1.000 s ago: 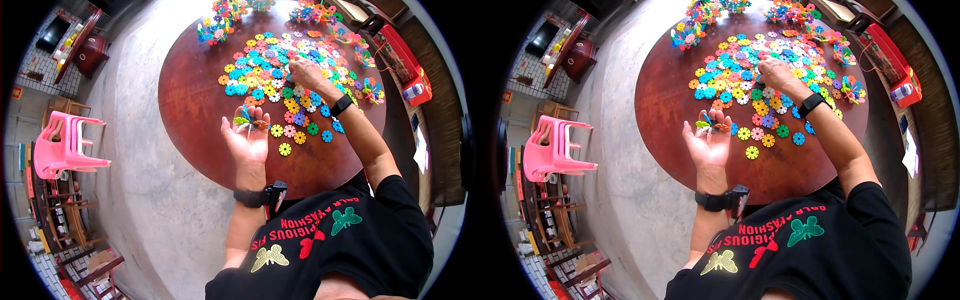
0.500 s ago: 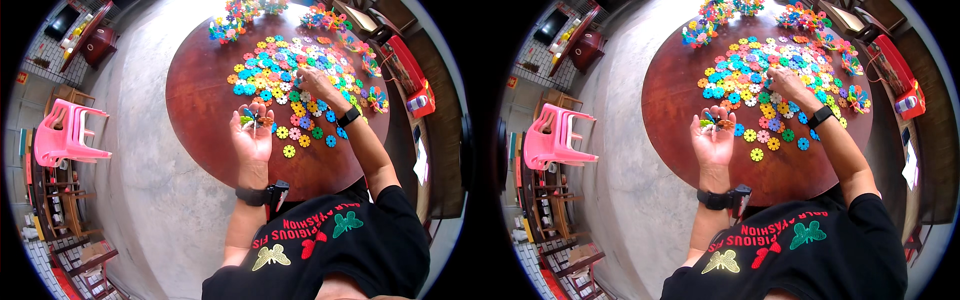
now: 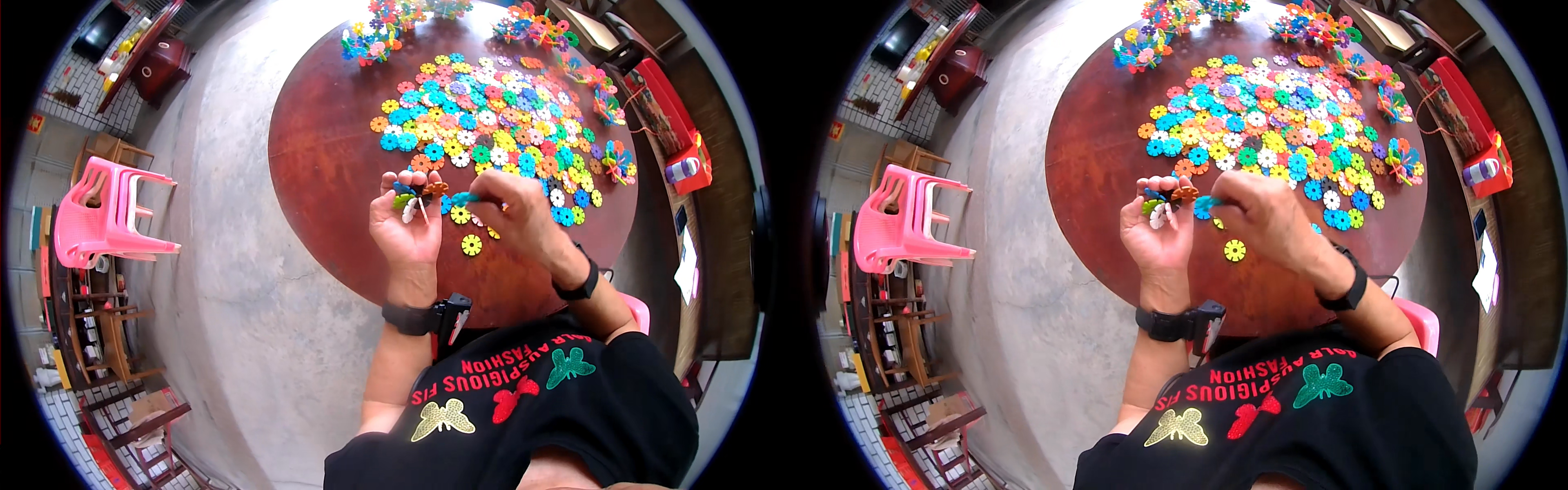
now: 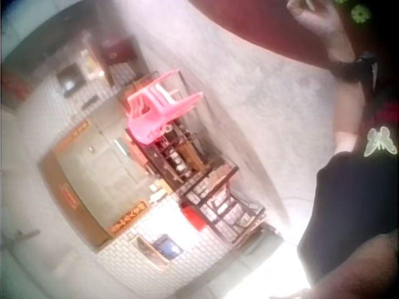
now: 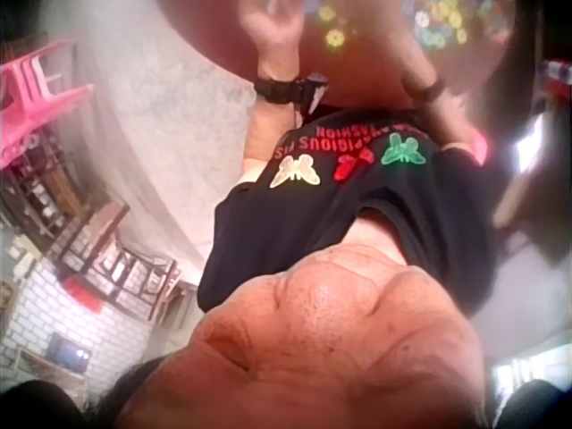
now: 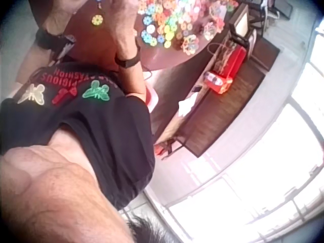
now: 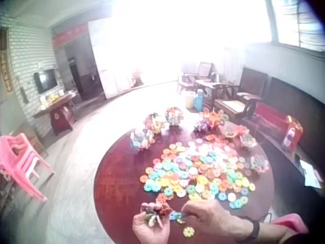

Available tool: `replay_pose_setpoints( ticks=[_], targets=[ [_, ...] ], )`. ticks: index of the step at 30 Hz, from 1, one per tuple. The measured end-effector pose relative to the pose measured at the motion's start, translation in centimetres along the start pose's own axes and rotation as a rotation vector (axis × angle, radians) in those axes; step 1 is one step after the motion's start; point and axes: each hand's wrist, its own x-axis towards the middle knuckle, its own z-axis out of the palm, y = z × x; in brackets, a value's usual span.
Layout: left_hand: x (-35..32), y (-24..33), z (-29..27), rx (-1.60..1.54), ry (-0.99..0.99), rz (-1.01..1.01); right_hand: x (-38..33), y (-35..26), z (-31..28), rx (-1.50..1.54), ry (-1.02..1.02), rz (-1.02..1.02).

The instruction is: Assembling a colorful plastic snowflake block toy on a table.

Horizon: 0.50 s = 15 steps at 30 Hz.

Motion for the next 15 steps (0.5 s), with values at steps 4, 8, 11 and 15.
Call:
replay_pose_setpoints(
  ticks=[4,8,11,15],
  targets=[
    [0.1,-1.0,0.6,0.051,0.045,0.02,-0.9,1.2,2.1,0.022,0.054,0.0],
    [-0.5,-1.3,1.4,0.146,0.123,0.027,-0.8,0.8,2.6,-0.015,0.029,0.026],
    [-0.4,-1.4,1.3,0.205,0.182,0.024,-1.1,1.2,3.0,-0.02,0.053,-0.004],
    [-0.4,-1.3,1.2,0.214,0.202,0.041,-1.1,1.2,3.3,-0.114,0.033,-0.064]
  ],
)
